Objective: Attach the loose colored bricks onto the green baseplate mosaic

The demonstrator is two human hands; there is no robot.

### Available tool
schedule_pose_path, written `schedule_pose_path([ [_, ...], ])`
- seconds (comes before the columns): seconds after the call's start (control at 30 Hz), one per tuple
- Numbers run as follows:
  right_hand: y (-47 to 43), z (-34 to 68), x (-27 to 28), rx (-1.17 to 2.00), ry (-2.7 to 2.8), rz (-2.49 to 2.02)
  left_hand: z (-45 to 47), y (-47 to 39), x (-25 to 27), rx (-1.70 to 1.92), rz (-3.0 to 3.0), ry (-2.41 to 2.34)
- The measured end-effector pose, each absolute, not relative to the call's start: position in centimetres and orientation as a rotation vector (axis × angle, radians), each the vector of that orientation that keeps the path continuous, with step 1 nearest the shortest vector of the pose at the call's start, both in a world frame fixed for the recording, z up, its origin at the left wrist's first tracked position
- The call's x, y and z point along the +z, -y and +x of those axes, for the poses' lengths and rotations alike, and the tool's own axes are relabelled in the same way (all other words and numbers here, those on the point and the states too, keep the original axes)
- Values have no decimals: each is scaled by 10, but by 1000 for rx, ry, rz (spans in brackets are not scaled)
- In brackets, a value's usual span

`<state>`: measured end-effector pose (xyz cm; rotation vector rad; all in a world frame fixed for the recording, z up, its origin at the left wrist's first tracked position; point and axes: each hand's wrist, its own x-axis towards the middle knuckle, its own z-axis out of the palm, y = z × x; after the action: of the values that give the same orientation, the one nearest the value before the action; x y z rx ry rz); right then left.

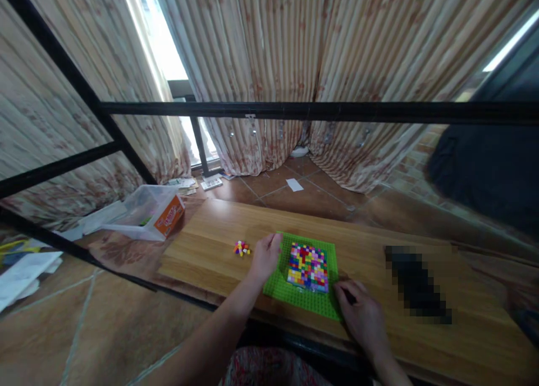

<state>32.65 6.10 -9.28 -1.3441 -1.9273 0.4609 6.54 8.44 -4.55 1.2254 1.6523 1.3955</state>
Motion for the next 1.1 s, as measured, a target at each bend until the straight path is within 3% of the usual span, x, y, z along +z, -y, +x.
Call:
schedule_pose_path([
  [0.2, -64, 333, -99, 412, 1957, -1380, -12, -33, -50, 1505, 1053, -1985],
  [0.37, -63, 335, -98, 382, 1972, -1402, -39, -13, -54, 1259, 1249, -2277],
  [0.7, -63, 336, -95, 341, 2007, -1480, -27, -27, -46, 847, 1471, -2375],
  [0.87, -63, 336, -96, 325, 2005, -1456, -31, -21, -51, 1082, 1417, -2249],
  [1.0, -62, 332, -94, 343, 1979, -1441, -21, -16, -52, 1438, 1228, -1886],
  [1.1, -61, 329, -91, 361, 1980, -1427, 0, -14, -50, 1487, 1218, -1708],
])
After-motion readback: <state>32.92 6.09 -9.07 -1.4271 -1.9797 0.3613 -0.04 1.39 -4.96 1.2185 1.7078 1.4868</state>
